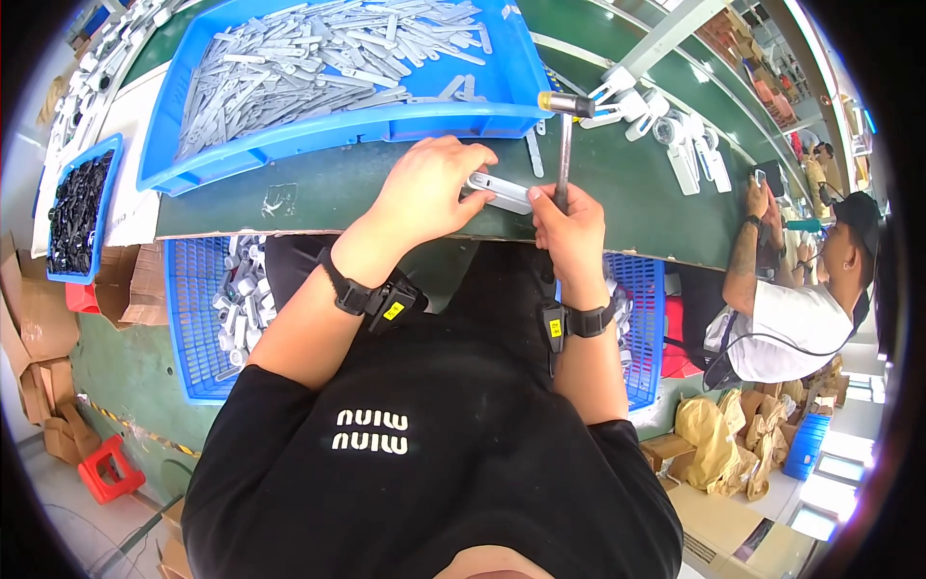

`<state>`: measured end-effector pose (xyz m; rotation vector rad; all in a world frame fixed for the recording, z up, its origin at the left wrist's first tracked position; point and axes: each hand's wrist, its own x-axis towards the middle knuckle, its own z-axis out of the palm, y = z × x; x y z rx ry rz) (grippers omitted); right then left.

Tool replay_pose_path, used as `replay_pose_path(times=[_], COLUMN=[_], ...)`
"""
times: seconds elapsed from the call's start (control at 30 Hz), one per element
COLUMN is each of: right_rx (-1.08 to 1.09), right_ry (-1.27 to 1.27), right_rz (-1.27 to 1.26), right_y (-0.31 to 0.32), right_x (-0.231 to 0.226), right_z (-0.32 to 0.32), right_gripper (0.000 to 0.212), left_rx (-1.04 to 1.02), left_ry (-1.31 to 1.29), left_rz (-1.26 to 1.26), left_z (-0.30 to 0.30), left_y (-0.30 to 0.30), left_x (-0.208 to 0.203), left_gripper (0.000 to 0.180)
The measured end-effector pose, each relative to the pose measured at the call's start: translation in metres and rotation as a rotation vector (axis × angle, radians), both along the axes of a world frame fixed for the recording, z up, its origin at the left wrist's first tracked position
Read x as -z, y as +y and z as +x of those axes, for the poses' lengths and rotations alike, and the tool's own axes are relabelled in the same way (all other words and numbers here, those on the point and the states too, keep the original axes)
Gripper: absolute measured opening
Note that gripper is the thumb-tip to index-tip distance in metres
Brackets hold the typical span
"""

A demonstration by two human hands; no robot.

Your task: Assembling metal inserts into plastic housings using a hammer.

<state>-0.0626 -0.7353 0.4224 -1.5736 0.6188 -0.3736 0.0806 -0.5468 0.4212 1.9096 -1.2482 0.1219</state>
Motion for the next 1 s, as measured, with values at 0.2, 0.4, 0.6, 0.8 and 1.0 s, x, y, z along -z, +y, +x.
replay_pose_path(times=[0.2, 0.4, 0.6, 0.8, 1.0], right_rx=[0.004, 0.056, 0.000, -0.071, -0.107], right_ry=[0.082, 0.127, 0.125, 0.144, 0.119], right_rz=[-0.150, -0.329, -0.324, -0.308, -0.338], right_y=[-0.002, 0.004, -0.005, -0.011, -0.012], right_x=[-0.003, -0.007, 0.001, -0.004, -0.002], right_z=[0.003, 0.006, 0.004, 0.006, 0.005], right_gripper=[0.018, 0.026, 0.027, 0.027, 0.026], left_rx=[0.058, 0.044, 0.020, -0.014, -0.028], left_ry=[-0.089, -0.170, -0.210, -0.234, -0.384], left_rz=[-0.035, -0.178, -0.156, -0.106, -0.033], left_z=[0.007, 0.009, 0.005, 0.000, -0.012], left_y=[0.001, -0.002, -0.003, -0.002, -0.006], left_x=[0.012, 0.025, 0.020, 0.014, 0.009], left_gripper=[0.022, 0.020, 0.019, 0.018, 0.017])
